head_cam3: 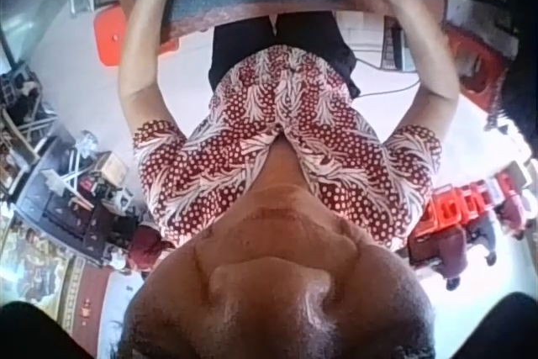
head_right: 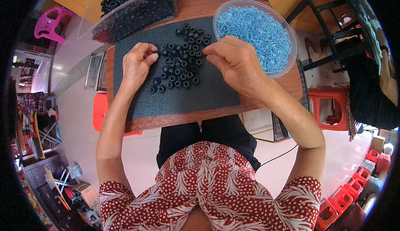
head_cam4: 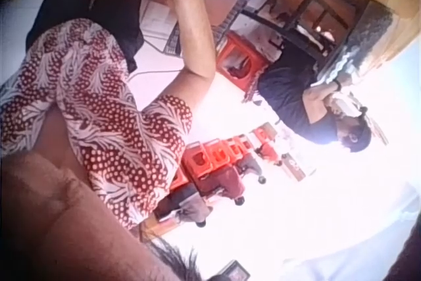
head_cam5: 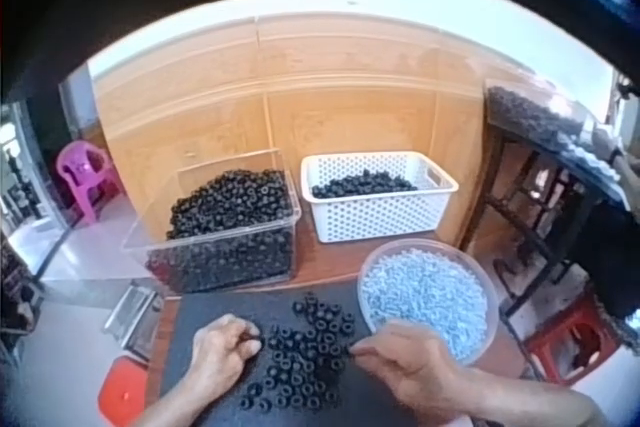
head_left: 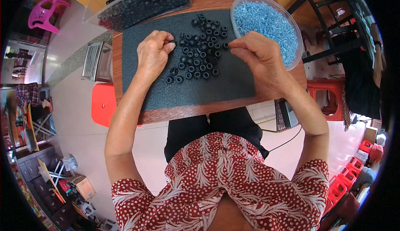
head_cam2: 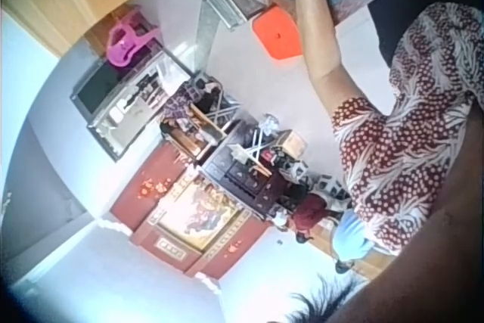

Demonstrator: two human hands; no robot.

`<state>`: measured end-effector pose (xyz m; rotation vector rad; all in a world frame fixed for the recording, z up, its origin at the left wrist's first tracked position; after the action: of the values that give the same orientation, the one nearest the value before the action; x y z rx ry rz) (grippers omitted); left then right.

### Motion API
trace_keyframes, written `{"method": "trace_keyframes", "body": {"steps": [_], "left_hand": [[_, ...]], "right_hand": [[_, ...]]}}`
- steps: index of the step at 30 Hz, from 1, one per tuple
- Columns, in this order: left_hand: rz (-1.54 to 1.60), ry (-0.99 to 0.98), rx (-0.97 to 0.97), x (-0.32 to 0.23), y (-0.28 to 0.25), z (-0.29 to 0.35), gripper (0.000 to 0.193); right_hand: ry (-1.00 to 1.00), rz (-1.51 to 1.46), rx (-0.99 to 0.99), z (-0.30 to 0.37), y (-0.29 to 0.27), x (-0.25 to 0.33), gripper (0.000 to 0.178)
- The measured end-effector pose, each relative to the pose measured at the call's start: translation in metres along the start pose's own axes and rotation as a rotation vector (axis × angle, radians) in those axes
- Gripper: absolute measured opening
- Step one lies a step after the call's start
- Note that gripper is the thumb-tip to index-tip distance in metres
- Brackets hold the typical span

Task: The person assembles small metal inserts into rubber grommets by hand, taking the metal pieces from a dish and pressing them into the grommets one at a time.

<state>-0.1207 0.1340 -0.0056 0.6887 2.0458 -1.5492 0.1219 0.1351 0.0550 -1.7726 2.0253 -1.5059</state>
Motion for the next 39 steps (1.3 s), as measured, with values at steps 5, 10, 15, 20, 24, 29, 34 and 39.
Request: {"method": "trace_keyframes", "body": {"steps": [5,10,15,20,24,29,34,39], "left_hand": [[-0.079,0.124,-0.09,-0.006,0.003,0.008,0.017],[-0.293,0.333,-0.104,-0.013,0.004,0.008,0.016],[0.586,-0.279,0.057,-0.01,-0.01,0.021,0.017],[1.355,-0.496,0.23,-0.047,-0.006,0.053,0.017],[1.634,-0.595,0.288,-0.063,0.01,0.069,0.023],[1.666,-0.704,0.24,-0.076,0.024,0.08,0.024],[1.265,-0.437,0.027,-0.085,0.015,0.082,0.028],[1.202,-0.344,0.105,-0.096,0.018,0.082,0.034]], "right_hand": [[0.057,-0.068,-0.027,0.008,0.007,-0.005,0.011],[0.07,-0.099,-0.022,0.007,0.013,0.003,0.01],[0.085,-0.106,-0.007,0.012,0.014,0.005,0.011],[0.127,-0.23,-0.097,0.013,0.019,0.02,0.015],[0.035,-0.228,-0.213,0.007,0.022,0.044,0.018],[-0.041,-0.178,-0.246,0.012,0.028,0.047,0.026],[-0.031,-0.178,-0.195,0.022,0.026,0.047,0.028],[-0.053,-0.154,-0.146,0.031,0.02,0.045,0.031]]}}
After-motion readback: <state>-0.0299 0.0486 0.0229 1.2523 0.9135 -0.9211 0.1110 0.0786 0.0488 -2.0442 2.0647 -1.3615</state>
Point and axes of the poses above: each hand's wrist, its own z-axis away from the middle knuckle, its own y-axis out of the palm, x = y × z, the point moved 4 cm from there along -z, towards the middle knuckle, and after that the axes turned 7 degrees about -y, right-handed, at the moved point
